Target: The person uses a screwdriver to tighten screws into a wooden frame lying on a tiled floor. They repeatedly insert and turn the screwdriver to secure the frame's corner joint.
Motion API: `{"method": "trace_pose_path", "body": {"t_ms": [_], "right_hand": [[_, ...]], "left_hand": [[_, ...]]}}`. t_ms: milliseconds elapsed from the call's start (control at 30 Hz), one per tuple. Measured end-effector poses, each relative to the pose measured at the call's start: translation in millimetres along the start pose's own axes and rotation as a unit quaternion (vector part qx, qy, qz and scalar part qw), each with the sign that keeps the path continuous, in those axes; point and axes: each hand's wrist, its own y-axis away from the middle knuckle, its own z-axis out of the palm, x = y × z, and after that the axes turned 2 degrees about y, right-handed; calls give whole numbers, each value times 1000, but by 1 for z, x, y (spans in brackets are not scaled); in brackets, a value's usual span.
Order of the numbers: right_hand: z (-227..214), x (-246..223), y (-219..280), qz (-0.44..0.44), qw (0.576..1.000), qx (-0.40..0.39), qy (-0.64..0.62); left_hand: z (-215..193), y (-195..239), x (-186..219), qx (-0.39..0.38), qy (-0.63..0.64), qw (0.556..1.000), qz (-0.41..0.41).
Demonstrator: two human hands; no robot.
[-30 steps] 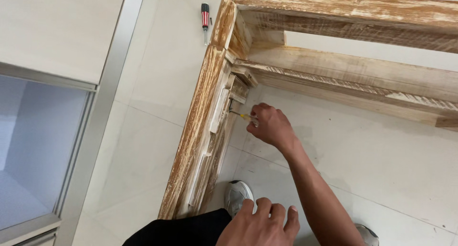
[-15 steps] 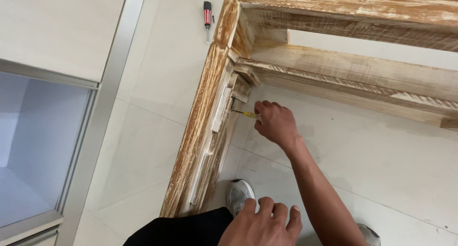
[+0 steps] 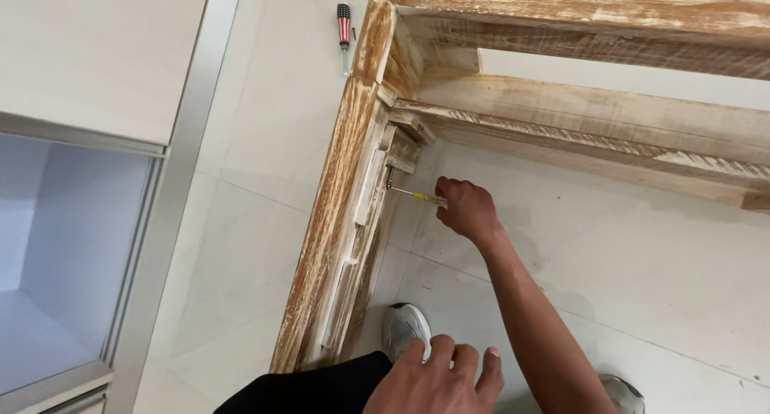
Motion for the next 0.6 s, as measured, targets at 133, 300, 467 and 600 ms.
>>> {"method": "trace_pose_path", "body": {"t_ms": [133,300,467,600], "right_hand": [[7,1,-3,14,999,-13,-33],[24,4,-9,27,997,-25,-64],[37,3,-12,17,998,-6,-64],[56,10,-14,19,998,7,-60]], "left_hand": [[-4,2,-2,-44,11,999,13],[-3,2,-3,-25,2,1000,13],[-3,1,-4,-17,-1,1000,15],[-2,1,-3,3,-19,1000,10]]}}
